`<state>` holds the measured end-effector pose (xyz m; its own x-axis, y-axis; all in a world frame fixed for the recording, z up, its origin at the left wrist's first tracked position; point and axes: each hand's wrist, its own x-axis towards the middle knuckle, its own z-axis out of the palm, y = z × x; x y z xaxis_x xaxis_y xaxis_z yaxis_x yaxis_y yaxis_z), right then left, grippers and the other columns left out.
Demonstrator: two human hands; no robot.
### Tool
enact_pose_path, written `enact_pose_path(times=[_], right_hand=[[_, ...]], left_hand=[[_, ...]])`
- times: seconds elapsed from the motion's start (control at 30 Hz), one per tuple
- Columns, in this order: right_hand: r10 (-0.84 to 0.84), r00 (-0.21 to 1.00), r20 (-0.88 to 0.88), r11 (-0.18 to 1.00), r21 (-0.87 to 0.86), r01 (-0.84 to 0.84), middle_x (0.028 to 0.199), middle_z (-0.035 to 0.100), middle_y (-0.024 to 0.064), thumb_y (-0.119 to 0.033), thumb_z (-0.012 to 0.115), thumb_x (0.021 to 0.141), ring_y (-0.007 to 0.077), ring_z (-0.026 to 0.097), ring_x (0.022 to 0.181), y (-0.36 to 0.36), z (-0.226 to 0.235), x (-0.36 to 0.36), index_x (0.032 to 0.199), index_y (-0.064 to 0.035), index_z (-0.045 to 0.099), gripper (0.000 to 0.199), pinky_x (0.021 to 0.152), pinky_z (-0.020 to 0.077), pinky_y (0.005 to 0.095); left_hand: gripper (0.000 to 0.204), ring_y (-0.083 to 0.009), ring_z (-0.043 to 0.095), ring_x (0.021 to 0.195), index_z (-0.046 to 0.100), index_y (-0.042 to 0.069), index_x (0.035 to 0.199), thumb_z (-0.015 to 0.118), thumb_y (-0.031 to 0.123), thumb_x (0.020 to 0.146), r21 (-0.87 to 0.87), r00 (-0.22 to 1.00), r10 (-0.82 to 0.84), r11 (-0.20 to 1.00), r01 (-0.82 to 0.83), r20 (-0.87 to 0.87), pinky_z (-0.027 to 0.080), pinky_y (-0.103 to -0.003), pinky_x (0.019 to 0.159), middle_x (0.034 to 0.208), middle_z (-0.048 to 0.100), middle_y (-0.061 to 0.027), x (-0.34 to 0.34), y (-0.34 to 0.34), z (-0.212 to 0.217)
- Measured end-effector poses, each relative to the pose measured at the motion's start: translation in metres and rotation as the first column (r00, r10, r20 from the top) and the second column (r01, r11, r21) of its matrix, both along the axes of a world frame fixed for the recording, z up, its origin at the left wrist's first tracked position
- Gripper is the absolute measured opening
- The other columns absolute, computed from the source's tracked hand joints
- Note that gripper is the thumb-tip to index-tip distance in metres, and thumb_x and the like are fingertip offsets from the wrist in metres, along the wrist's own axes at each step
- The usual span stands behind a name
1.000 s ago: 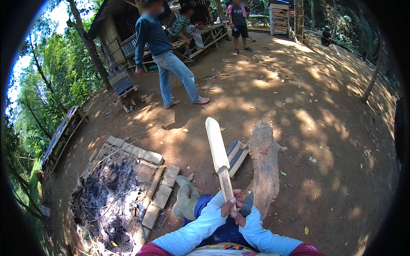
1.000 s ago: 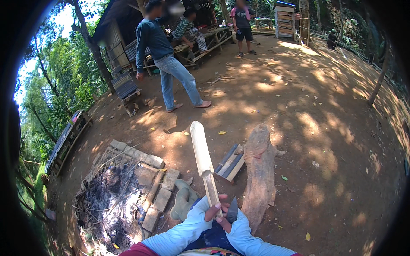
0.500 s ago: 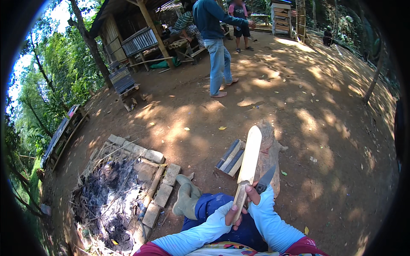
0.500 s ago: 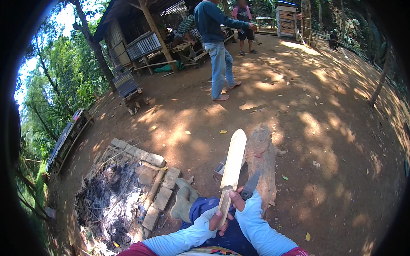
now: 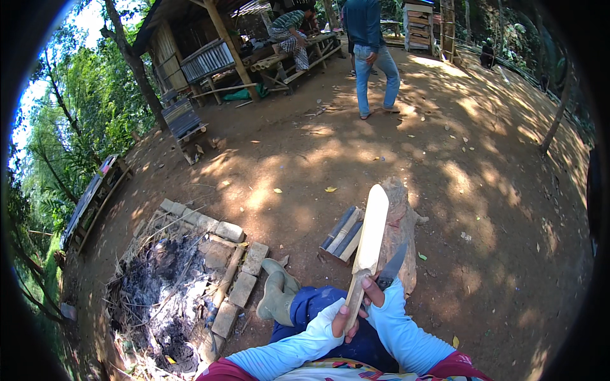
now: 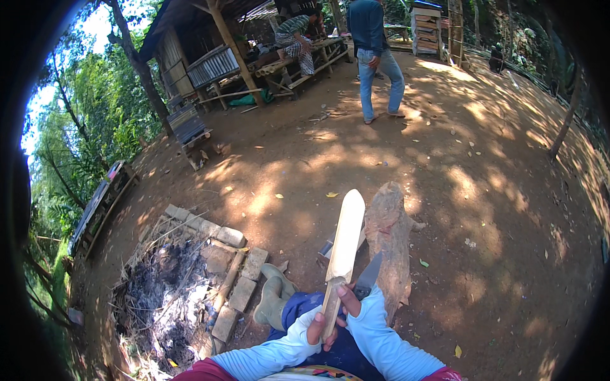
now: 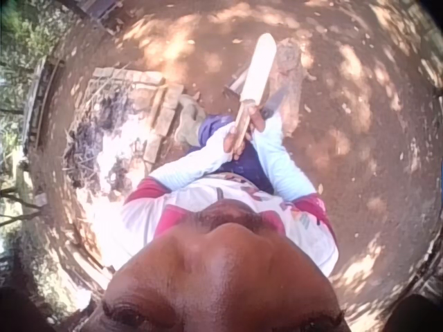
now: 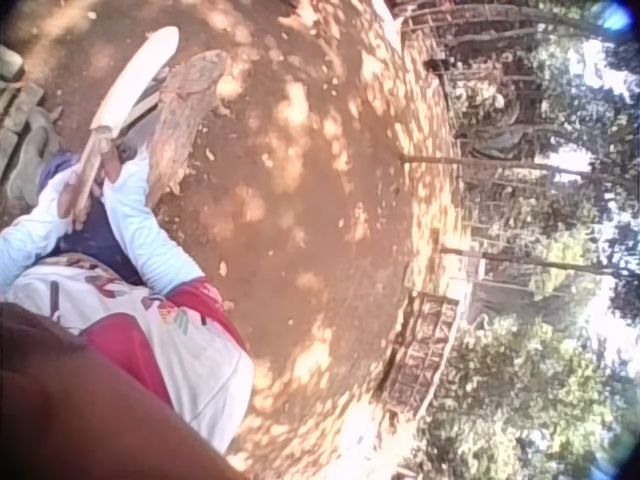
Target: The person sits on the ground and uses a knife to carve a long, rectangular piece of light-colored wood. They hold the wood with their left hand and use the knife in their right hand to shave off thin strips of wood, refining the shape of the object.
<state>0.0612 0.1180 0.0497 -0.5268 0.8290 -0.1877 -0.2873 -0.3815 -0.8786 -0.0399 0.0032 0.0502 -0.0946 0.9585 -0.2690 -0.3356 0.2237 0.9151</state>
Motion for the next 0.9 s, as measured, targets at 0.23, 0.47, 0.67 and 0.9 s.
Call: enact_pose_path(times=[0.23,0.47,0.67,0.9], right_hand=[[0.100,0.989,0.107,0.992,0.061,-0.106,0.077,0.064,0.0049,-0.021,0.073,0.087,0.0104,0.058,0.063,-0.014,-0.010,0.008,0.090,-0.0017,0.059,0.024,0.053,0.0457,0.0247],[0.126,0.960,0.249,0.983,0.101,-0.155,0.083,0.067,0.0067,-0.016,0.075,0.085,0.0118,0.063,0.074,-0.018,-0.010,0.011,0.099,0.0000,0.057,0.028,0.066,0.0506,0.0264],[0.074,0.957,0.282,0.987,0.115,-0.110,0.084,0.067,0.0064,-0.017,0.076,0.084,0.0104,0.061,0.074,-0.008,-0.003,0.010,0.098,-0.0010,0.058,0.029,0.067,0.0502,0.0259],[0.092,0.941,0.325,0.955,0.240,-0.176,0.090,0.068,0.0064,-0.014,0.076,0.083,0.0107,0.062,0.083,0.003,0.008,0.011,0.100,0.0002,0.058,0.028,0.076,0.0504,0.0258]], left_hand=[[0.068,-0.0120,0.049,0.053,0.053,0.002,0.116,0.030,0.063,0.097,-0.001,0.998,0.021,1.000,-0.021,-0.052,0.041,-0.025,0.050,0.065,0.052,-0.0036,-0.005,-0.005,-0.020],[0.070,-0.0112,0.053,0.057,0.047,0.003,0.133,0.031,0.061,0.098,0.052,0.992,0.038,0.998,-0.032,-0.118,0.044,-0.024,0.053,0.071,0.056,-0.0054,-0.010,0.002,-0.013],[0.060,-0.0197,0.059,0.081,0.054,0.001,0.113,0.032,0.056,0.100,0.083,0.908,0.088,0.995,-0.059,-0.409,0.045,-0.031,0.075,0.085,0.060,-0.0083,-0.021,0.006,-0.030],[0.057,-0.0219,0.060,0.105,0.048,-0.002,0.130,0.051,0.045,0.098,0.292,0.949,0.278,0.905,-0.310,0.147,0.048,-0.035,0.094,0.115,0.061,-0.0146,-0.028,0.045,-0.002]])
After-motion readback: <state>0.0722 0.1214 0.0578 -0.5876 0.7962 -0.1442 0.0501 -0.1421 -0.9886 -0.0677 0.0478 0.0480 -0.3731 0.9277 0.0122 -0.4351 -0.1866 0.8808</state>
